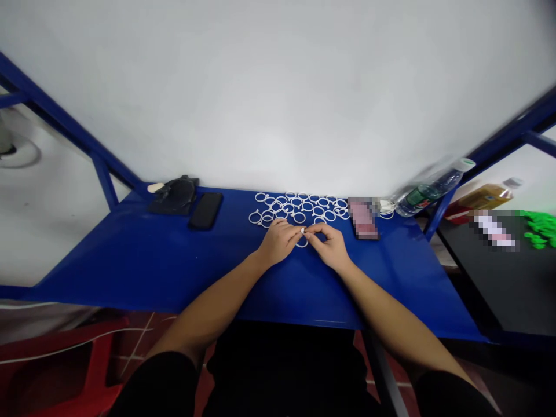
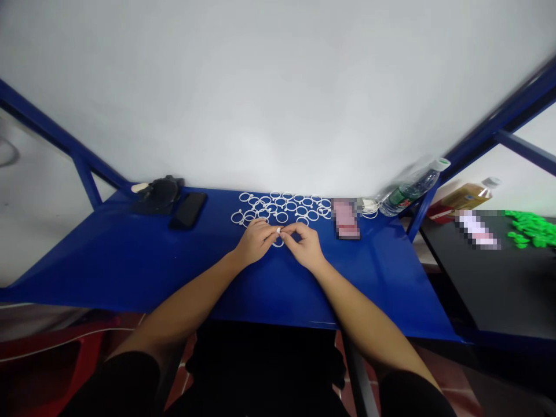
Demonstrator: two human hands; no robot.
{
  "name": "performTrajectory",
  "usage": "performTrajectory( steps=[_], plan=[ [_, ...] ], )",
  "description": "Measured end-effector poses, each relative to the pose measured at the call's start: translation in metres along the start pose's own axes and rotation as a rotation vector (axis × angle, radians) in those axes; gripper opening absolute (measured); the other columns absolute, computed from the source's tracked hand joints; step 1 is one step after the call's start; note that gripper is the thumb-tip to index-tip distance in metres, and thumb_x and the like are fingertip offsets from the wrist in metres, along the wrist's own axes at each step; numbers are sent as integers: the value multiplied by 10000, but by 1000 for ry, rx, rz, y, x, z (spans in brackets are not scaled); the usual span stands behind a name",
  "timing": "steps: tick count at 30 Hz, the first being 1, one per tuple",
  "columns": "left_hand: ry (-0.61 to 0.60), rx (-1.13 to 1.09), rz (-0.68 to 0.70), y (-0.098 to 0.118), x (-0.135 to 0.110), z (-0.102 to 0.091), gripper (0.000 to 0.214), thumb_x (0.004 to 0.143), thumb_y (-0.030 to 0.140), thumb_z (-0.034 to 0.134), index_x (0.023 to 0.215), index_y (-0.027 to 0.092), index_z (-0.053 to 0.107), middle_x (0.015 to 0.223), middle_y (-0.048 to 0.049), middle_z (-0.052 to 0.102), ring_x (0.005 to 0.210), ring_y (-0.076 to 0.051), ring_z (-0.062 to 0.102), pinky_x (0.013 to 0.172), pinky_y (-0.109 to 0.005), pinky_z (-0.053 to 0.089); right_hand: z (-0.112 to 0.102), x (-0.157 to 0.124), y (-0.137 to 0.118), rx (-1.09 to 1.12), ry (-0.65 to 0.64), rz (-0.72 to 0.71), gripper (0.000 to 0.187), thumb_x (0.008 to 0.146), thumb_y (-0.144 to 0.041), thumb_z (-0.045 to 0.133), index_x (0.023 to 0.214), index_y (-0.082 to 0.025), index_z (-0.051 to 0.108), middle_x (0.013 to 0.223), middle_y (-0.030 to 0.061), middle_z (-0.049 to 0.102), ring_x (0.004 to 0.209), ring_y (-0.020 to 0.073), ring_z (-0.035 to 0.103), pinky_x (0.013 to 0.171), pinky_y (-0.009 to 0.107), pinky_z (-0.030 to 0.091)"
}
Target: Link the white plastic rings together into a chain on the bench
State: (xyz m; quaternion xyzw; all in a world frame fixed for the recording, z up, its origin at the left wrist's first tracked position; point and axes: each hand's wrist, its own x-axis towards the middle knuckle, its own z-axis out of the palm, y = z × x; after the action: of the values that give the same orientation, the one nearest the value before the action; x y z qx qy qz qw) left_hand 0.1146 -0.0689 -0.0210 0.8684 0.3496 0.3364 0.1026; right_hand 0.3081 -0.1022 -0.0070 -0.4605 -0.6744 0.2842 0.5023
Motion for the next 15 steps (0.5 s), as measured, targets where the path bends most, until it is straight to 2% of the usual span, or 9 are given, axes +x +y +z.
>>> performTrajectory(
  steps=[3,8,11,15],
  plan=[
    [-67,61,55,-5,0,-5,297,1062,316,473,984,235,748,794,-12,736,800,-182,645,1015,-400,441,-3,1,0,-72,-40,-31,154,912,-371,700,980,-243,755,870,38,772,775,195,704,778,362,580],
    [-83,100,105,1,0,-8,351,1056,332,486,808,225,709,714,1,697,731,-165,607,1035,-394,417,-9,2,-1,-124,-118,-81,95,897,-302,685,897,-237,755,795,23,765,718,183,707,703,321,553],
    [-97,137,155,2,-1,-6,356,1050,311,488,774,218,692,720,-9,699,749,-172,606,1031,-398,418,-10,1,-2,-111,-158,-73,40,845,-226,678,835,-224,717,758,5,745,679,168,692,671,293,532],
    [-104,180,204,0,-2,-2,316,1038,282,497,806,209,699,752,-18,714,781,-184,619,1036,-414,418,-6,1,-1,-135,-179,-20,75,771,-159,613,780,-220,657,737,-9,709,656,155,654,628,266,491]
  ],
)
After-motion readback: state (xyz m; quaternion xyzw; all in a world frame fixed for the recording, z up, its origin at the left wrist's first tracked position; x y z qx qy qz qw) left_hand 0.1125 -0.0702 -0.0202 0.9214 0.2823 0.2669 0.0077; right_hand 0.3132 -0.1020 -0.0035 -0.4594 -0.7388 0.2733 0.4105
